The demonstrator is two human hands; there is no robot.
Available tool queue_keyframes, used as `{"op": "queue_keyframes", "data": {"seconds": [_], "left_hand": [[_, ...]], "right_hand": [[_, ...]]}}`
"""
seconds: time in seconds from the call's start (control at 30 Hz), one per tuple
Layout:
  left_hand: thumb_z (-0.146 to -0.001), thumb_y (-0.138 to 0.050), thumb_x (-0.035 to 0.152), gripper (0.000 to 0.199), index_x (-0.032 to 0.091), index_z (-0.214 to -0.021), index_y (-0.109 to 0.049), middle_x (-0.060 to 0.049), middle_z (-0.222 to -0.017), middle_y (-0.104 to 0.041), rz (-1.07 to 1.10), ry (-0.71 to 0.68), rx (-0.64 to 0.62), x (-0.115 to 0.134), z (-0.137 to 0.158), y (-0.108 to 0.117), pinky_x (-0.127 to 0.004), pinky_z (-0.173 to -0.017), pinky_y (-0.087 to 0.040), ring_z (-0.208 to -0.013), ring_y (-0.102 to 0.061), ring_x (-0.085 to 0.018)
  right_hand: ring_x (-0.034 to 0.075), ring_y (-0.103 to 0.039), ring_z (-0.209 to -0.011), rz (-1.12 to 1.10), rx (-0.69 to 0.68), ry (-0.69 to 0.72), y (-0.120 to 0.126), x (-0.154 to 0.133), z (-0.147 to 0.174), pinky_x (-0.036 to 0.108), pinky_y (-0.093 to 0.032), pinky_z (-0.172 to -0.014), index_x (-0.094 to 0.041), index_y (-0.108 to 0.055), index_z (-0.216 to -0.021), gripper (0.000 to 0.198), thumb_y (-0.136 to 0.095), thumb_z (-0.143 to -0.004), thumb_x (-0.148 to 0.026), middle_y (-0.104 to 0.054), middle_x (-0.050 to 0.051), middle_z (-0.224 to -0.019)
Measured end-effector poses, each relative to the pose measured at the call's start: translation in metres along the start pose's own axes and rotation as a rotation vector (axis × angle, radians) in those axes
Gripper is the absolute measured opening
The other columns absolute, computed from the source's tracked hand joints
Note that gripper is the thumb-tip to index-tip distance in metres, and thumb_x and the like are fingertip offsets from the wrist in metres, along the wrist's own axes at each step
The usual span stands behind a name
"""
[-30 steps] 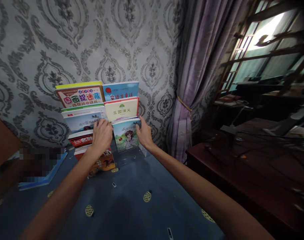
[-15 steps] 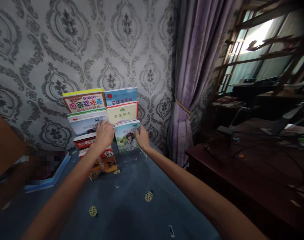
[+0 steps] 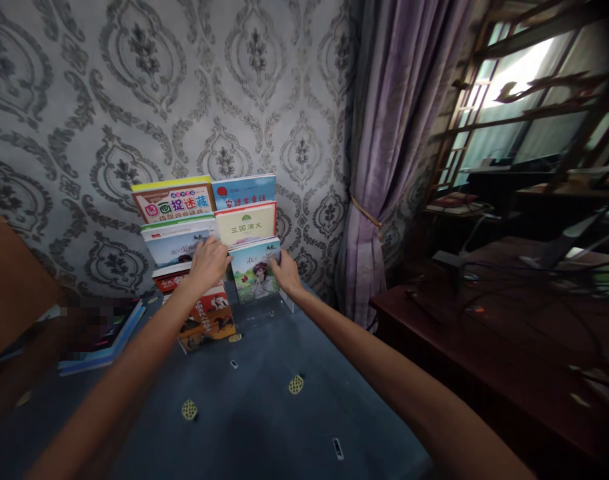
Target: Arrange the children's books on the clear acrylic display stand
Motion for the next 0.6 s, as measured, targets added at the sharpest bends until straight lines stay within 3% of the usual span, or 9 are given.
{"op": "queue_keyframes", "data": {"seconds": [0.1,0.33,0.6], "left_hand": [[-0.094,-0.058,0.03,0.02,0.015,-0.094,-0.071,-0.015,-0.103,-0.072,-0.007,-0.023,-0.053,-0.004,-0.001,0.005,-0.04,-0.09,-0.047,-0.114,-0.059,-0.031],[-0.094,-0.057,0.034,0.03,0.015,-0.118,-0.061,-0.016,-0.108,-0.071,-0.027,0.084,-0.131,0.001,-0.006,0.02,-0.038,-0.079,-0.049,-0.101,-0.067,-0.032],[-0.095,-0.051,0.025,0.024,0.014,-0.108,-0.068,-0.017,-0.107,-0.073,-0.009,0.053,-0.186,0.008,-0.008,0.017,-0.035,-0.082,-0.05,-0.102,-0.068,-0.029]], "right_hand": [[0.028,-0.067,-0.1,-0.015,-0.029,-0.007,-0.001,0.004,0.007,0.037,-0.051,-0.09,-0.014,-0.06,-0.117,0.033,-0.049,-0.088,-0.027,-0.072,0.014,-0.108],[0.027,-0.067,-0.103,-0.005,-0.053,-0.032,-0.008,0.012,0.02,0.038,-0.052,-0.091,-0.011,-0.056,-0.127,0.043,-0.05,-0.087,-0.026,-0.071,0.016,-0.114],[0.029,-0.07,-0.095,0.06,-0.034,-0.095,-0.017,0.017,0.019,0.038,-0.053,-0.086,-0.014,-0.062,-0.119,0.037,-0.051,-0.084,-0.023,-0.075,0.014,-0.102]]}}
Point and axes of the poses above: each hand's wrist, its own z-axis away from the middle knuckle, its own y-axis out of the back of the hand, x = y × z, the point moved 1 cm from there along -z, towards the middle knuckle
